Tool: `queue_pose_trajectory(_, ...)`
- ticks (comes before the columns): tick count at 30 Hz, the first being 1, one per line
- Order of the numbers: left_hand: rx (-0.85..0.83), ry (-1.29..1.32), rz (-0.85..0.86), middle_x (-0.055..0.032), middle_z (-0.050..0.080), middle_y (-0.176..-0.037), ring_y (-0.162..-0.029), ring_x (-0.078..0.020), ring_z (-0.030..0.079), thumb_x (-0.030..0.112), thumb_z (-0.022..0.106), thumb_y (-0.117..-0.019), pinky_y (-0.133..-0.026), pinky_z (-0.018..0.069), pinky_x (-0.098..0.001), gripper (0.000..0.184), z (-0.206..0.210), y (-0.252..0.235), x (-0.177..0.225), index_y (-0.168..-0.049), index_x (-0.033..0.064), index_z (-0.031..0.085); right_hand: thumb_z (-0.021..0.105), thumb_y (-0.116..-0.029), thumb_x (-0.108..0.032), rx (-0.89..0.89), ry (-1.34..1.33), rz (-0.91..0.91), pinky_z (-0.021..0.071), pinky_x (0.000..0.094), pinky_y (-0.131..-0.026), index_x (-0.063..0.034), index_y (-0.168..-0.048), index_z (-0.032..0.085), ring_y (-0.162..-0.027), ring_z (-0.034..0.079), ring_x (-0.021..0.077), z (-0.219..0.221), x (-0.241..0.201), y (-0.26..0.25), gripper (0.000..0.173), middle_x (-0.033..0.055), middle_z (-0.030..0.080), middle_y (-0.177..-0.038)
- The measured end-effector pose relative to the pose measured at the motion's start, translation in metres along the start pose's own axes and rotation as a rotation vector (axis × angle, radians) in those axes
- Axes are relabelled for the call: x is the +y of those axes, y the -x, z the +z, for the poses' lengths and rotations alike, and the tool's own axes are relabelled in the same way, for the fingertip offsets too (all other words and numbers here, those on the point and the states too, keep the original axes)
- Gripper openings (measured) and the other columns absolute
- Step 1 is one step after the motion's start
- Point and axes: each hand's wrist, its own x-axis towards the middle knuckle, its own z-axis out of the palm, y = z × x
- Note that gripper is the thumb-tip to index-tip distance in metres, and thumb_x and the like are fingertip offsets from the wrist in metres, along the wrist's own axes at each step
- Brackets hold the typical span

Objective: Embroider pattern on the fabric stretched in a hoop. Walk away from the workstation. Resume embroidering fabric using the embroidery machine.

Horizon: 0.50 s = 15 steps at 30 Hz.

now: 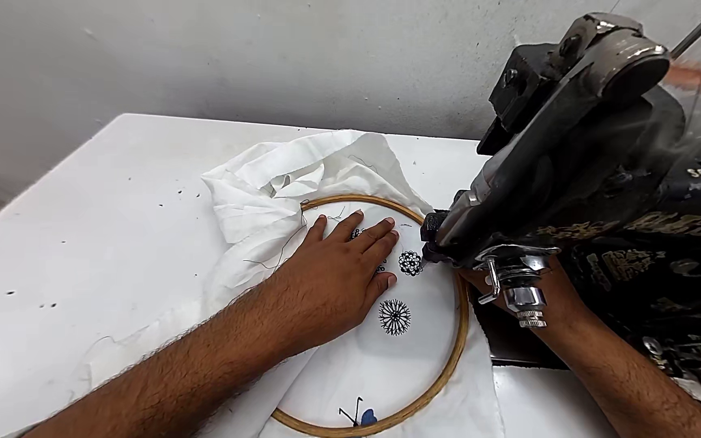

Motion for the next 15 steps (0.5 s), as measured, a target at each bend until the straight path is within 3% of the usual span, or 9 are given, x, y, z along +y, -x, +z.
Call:
queue_pose_trajectory(6,-0.006,-0.007,-0.016,0.0028,0.038,-0.165,-0.152,-0.0319,0.033,0.052,0.030,-0.1077,-0.115,0.0283,-0.0701,0.060,-0.001,0.001,-0.001,-0.157,0.0213,0.044,0.069,-0.0838,-0.019,0.047,-0.053,-0.101,0.0460,0.0084,-0.083,-0.0071,-0.100,0.068,-0.089,0.059,-0.0088,0.007,0.008,0.002,0.021,-0.0033,0.066,-0.090)
queue_pose_trajectory(10,-0.045,-0.015,-0.031,0.0035,0.036,-0.166,-0.153,-0.0314,0.031,0.051,0.028,-0.1081,-0.115,0.0273,-0.0708,0.060,-0.005,0.003,0.000,-0.159,0.0218,0.041,0.073,-0.0798,-0.011,0.009,0.024,-0.095,0.0483,0.0174,-0.083,-0.0057,-0.100,0.068,-0.090,0.062,0.0000,0.006,0.009,0.003,0.022,0.0009,0.066,-0.090)
queue_pose_trajectory(15,-0.035,-0.019,-0.025,0.0035,0.036,-0.166,-0.153,-0.0318,0.032,0.051,0.029,-0.1079,-0.114,0.0283,-0.0715,0.060,-0.004,0.003,0.000,-0.158,0.0215,0.042,0.074,-0.0786,-0.009,-0.004,0.059,-0.044,0.0496,0.0199,-0.082,-0.0057,-0.101,0.067,-0.090,0.062,0.0020,0.005,0.007,0.004,0.024,0.0017,0.066,-0.090)
